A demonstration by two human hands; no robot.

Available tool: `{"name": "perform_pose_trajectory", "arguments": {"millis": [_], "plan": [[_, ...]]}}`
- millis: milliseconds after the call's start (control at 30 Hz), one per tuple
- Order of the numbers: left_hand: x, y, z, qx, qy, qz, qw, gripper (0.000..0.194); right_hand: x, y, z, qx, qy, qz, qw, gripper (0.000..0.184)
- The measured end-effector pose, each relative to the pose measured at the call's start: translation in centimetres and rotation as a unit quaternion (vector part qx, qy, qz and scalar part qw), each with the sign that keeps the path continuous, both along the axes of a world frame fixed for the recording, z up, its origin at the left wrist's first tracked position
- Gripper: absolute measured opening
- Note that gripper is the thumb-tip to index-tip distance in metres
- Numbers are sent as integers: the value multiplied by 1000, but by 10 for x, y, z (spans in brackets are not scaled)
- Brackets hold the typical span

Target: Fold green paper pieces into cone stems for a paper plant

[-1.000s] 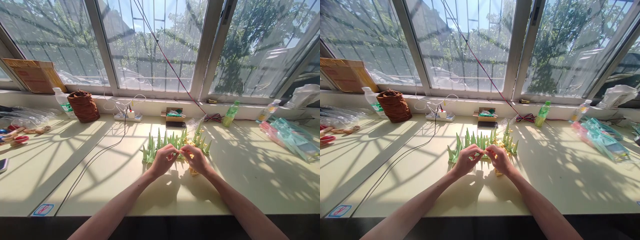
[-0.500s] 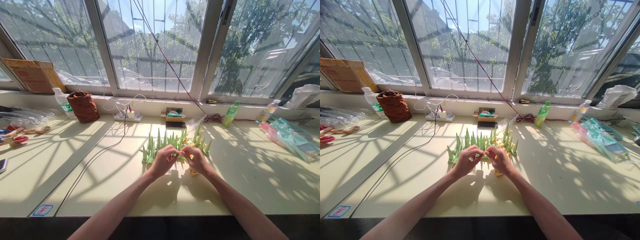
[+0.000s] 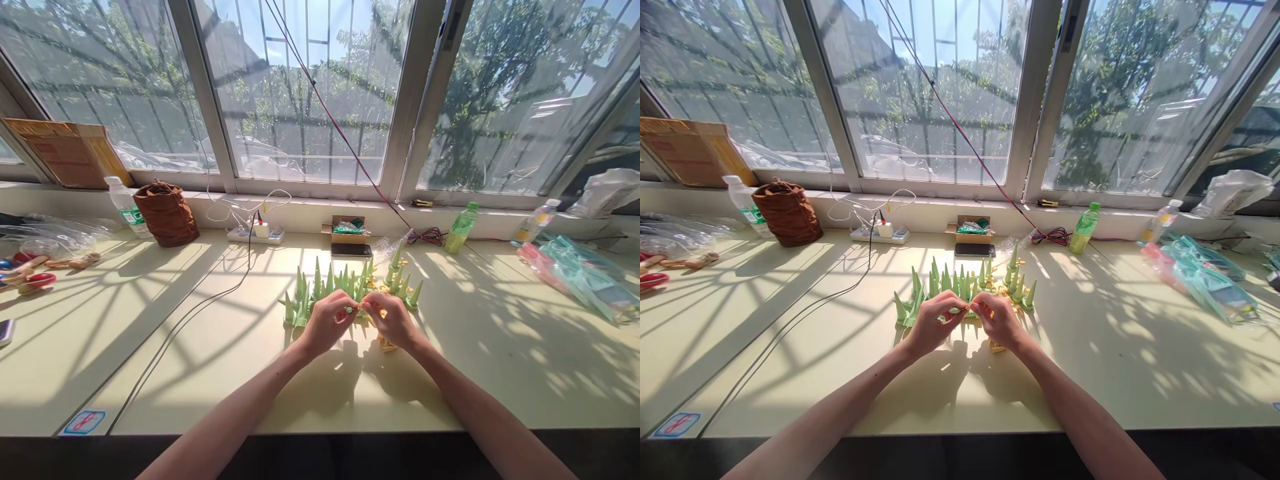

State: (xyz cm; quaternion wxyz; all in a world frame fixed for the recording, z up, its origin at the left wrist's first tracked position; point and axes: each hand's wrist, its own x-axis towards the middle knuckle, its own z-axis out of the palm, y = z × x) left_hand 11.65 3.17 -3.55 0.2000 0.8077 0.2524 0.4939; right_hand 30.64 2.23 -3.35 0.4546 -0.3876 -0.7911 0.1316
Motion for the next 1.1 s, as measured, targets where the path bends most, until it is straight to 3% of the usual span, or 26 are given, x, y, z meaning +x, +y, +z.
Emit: {"name": "perform_pose_trajectory", "arguments": {"millis": [167,367,600,800,1000,1100], "plan": [[1,-1,3,-20,-4,16,1000,6,-1,0,-2,-3,1,-14,1000,23],[3,-4,6,-46,-21,32,998,18,-1,3,-5,-2,18,-40,999,27],[3,-4,5,-49,4,55,997,11,0,0,1,10,55,-74,996,27],[4,-2,-2,-35,33,36,998,10,-5,-8,-1,35,49,0,998,15],[5,-4,-6,-39,60,11,997,16,-10,-8,-4,40,33,-4,999,4],[4,-5,-7,-35,71,9,997,20,-11,-8,-3,39,39,-13,998,15]]}}
